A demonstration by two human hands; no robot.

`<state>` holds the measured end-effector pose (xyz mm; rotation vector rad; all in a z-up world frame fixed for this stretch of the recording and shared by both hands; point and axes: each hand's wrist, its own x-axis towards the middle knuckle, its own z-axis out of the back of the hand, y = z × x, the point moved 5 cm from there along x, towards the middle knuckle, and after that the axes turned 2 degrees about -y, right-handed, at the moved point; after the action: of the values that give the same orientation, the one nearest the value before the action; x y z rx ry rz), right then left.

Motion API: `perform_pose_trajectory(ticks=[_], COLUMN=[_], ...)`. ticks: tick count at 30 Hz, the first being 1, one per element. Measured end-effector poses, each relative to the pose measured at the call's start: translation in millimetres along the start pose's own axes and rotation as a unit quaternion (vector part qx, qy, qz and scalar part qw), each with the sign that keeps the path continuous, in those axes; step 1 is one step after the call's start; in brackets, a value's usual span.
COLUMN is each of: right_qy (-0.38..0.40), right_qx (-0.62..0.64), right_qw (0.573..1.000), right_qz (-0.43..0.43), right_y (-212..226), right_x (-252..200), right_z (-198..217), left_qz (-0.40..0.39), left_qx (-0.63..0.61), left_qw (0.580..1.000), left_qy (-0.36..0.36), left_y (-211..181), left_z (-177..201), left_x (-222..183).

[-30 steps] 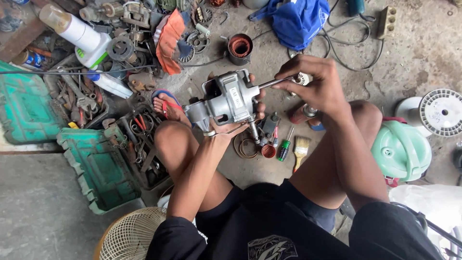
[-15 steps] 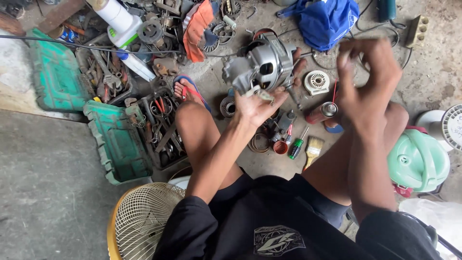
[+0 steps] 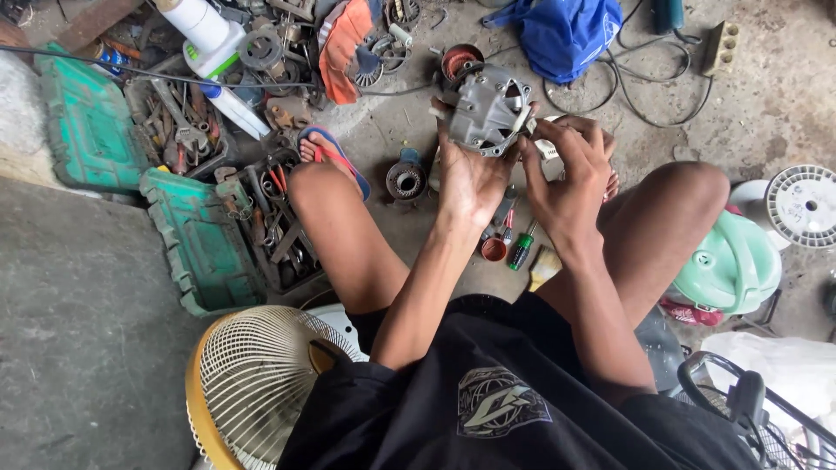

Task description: Disassembling an electric motor and applying lubricant to its internal components to ensure smooth operation.

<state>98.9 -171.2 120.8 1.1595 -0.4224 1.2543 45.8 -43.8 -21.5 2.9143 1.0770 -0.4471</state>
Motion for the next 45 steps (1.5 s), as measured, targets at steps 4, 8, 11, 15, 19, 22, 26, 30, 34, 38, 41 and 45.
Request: perform_pose_trajectory(ticks=[4, 8, 11, 15, 19, 22, 26, 30, 34, 38, 41, 45], right_qy=[0.007, 0.009, 0.019, 0.022, 0.031, 0.073, 0.059, 0.069, 0.089, 0.097, 0.097, 0.107], right_qx=[0.010, -0.023, -0.086, -0.108, 0.067, 0.176, 0.346, 0.402, 0.416, 0.430, 0.435, 0.479], right_qw=[1.000, 0.999, 0.995, 0.994, 0.985, 0.951, 0.870, 0.830, 0.831, 0.819, 0.809, 0.744], right_qz=[0.007, 0.030, 0.038, -0.008, -0.153, -0.242, -0.346, -0.380, -0.358, -0.367, -0.382, -0.453], right_y=[-1, 1, -2, 9, 38, 43, 31, 27, 20, 31, 32, 12], right_x=[-8, -12, -23, -40, -50, -50, -63, -71, -69, -66, -66, -66], right_z=[0, -4, -8, -14, -9, -6, -8, -7, -17, -26, -25, -24], left_qz=[-0.044, -0.007, 0.004, -0.026, -0.061, -0.104, -0.054, -0.090, -0.205, -0.217, -0.187, -0.193], left_qx=[0.023, -0.031, -0.013, 0.013, -0.013, 0.000, -0.018, -0.038, -0.008, -0.007, -0.002, 0.012], left_qw=[0.996, 0.995, 1.000, 0.999, 0.994, 0.993, 0.998, 0.994, 0.971, 0.968, 0.969, 0.961], left_qy=[0.074, 0.099, 0.010, -0.043, -0.092, 0.060, 0.028, 0.054, 0.121, 0.126, 0.164, 0.199], left_y=[-3, 3, 5, 14, 18, 13, 13, 13, 18, 7, 0, -6], left_z=[8, 31, 33, -17, -29, 14, 55, 2, 85, 89, 97, 103], left_x=[-21, -7, -11, -48, -64, -51, -37, -67, -24, -23, -20, -9])
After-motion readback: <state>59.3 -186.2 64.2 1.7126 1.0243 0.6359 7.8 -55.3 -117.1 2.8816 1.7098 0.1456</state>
